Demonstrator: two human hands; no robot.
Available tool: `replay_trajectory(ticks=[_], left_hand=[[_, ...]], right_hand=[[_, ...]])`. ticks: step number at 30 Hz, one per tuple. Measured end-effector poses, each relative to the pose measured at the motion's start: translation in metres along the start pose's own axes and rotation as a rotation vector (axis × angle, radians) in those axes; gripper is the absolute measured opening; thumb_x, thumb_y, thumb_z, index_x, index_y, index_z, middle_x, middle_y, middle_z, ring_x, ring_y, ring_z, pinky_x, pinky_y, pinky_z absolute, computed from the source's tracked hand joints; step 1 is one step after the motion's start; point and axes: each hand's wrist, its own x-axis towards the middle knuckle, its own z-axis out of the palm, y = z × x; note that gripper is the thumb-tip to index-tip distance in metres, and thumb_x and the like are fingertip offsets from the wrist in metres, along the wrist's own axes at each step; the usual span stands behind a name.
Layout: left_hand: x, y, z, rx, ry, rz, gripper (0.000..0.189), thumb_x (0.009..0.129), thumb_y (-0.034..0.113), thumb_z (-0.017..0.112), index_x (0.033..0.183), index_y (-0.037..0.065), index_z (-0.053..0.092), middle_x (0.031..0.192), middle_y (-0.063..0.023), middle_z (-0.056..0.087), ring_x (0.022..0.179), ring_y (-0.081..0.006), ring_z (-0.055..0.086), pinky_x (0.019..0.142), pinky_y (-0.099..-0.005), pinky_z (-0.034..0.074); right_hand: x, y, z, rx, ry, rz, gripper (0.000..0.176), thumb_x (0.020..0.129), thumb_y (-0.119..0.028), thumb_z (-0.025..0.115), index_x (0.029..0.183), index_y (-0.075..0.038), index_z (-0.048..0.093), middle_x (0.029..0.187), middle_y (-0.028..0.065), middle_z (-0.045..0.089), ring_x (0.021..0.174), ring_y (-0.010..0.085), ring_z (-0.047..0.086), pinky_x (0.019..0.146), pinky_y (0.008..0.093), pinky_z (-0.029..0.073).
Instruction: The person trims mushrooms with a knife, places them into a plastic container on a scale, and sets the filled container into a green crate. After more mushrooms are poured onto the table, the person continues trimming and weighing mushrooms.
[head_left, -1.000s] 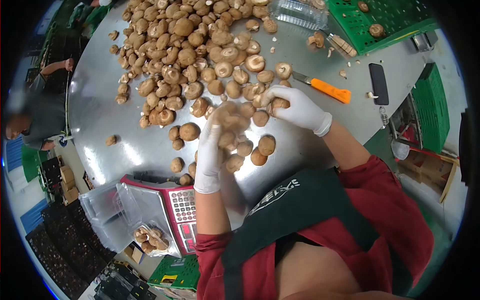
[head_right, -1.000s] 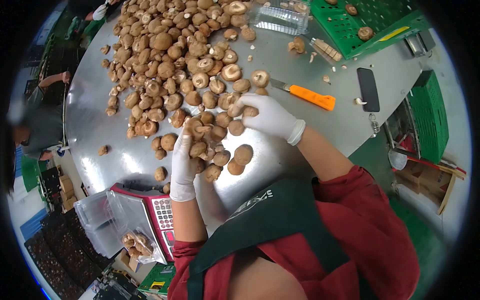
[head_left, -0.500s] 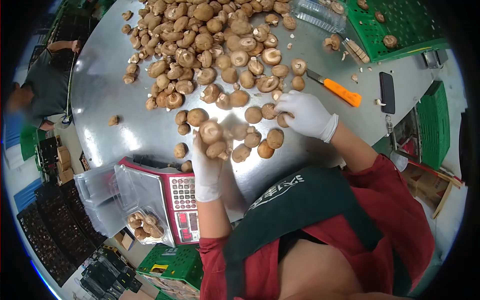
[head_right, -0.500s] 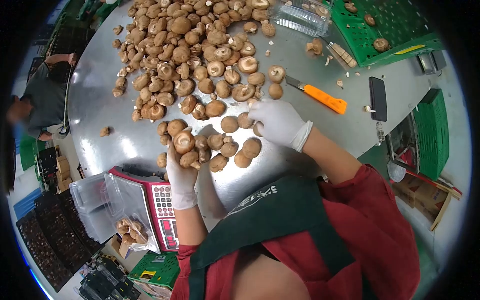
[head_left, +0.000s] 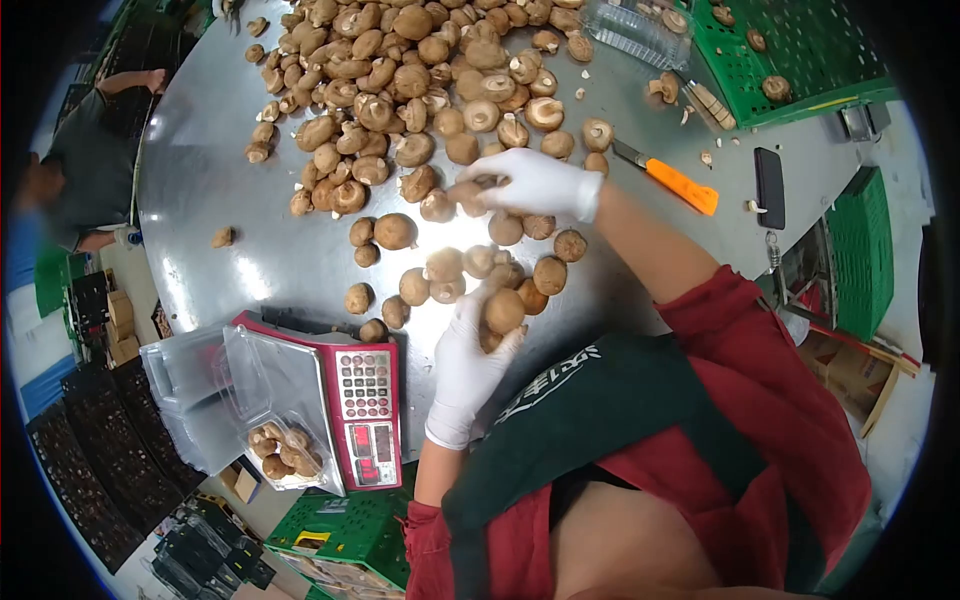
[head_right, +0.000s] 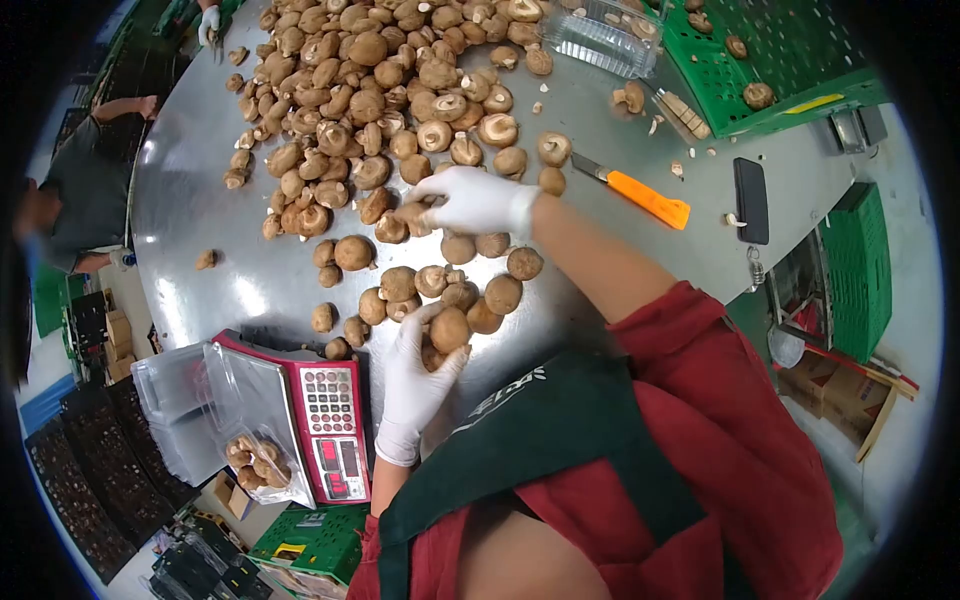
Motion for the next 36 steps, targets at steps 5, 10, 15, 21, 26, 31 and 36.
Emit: replay_trajectory(ticks=[5,10,15,21,26,31,36], left_hand=[[-0.007,0.002,0.018,0.290,-0.147,0.227,0.058,0.074,0.019,0.081,0.126,0.010,0.056,0.111,-0.0122,0.061,0.094,-0.0273,0.066,0.081,-0.0365,0.054],[-0.003,0.009,0.047,0.600,-0.191,0.426,0.059,0.074,0.029,0.079,0.126,0.014,0.058,0.104,-0.0091,0.060,0.087,-0.0289,0.064,0.074,-0.0388,0.053],[0.001,0.021,0.046,0.465,-0.233,0.401,0.047,0.080,0.024,0.075,0.122,0.010,0.058,0.096,-0.0112,0.055,0.086,-0.0288,0.060,0.073,-0.0395,0.051],[0.029,0.054,0.020,-0.073,0.435,0.240,0.021,0.080,-0.001,0.069,0.099,0.005,0.061,0.091,-0.0090,0.060,0.075,-0.0199,0.061,0.069,-0.0296,0.050],[0.035,0.059,0.015,0.117,0.424,0.368,0.017,0.082,-0.007,0.068,0.095,-0.001,0.059,0.093,-0.0070,0.059,0.081,-0.0150,0.060,0.075,-0.0251,0.049],[0.028,0.046,0.014,0.092,0.411,0.397,0.014,0.083,-0.008,0.066,0.093,-0.001,0.059,0.093,-0.0068,0.059,0.081,-0.0138,0.059,0.074,-0.0248,0.049],[0.019,0.024,0.005,0.128,0.452,0.374,0.013,0.082,-0.010,0.065,0.089,0.000,0.061,0.088,-0.0041,0.060,0.078,-0.0099,0.058,0.065,-0.0232,0.046]], right_hand=[[-0.039,0.000,-0.010,0.679,0.049,0.046,0.039,0.099,-0.026,0.056,0.123,0.005,0.060,0.114,0.0089,0.067,0.104,0.0123,0.060,0.089,0.0265,0.048],[-0.063,0.025,-0.007,1.069,-0.082,0.129,0.037,0.100,-0.027,0.054,0.119,0.004,0.062,0.108,0.0082,0.067,0.095,0.0098,0.062,0.082,0.0234,0.051],[-0.081,0.018,-0.001,1.066,-0.057,0.067,0.036,0.101,-0.024,0.051,0.118,0.005,0.062,0.102,0.0071,0.068,0.088,0.0117,0.064,0.078,0.0244,0.053],[-0.103,-0.019,0.001,0.903,0.030,0.076,0.038,0.102,-0.024,0.048,0.124,0.006,0.059,0.107,0.0077,0.066,0.097,0.0134,0.062,0.085,0.0247,0.050],[-0.102,-0.025,0.004,0.876,-0.069,0.028,0.041,0.101,-0.026,0.051,0.128,0.004,0.058,0.123,0.0102,0.064,0.108,0.0154,0.062,0.093,0.0274,0.051],[-0.111,-0.024,0.003,0.907,-0.176,0.035,0.046,0.100,-0.024,0.050,0.135,0.006,0.050,0.119,0.0112,0.065,0.111,0.0151,0.059,0.099,0.0290,0.045],[-0.109,-0.008,0.008,0.916,-0.139,0.018,0.044,0.097,-0.017,0.053,0.135,0.005,0.051,0.128,0.0115,0.060,0.113,0.0161,0.059,0.097,0.0276,0.048]])
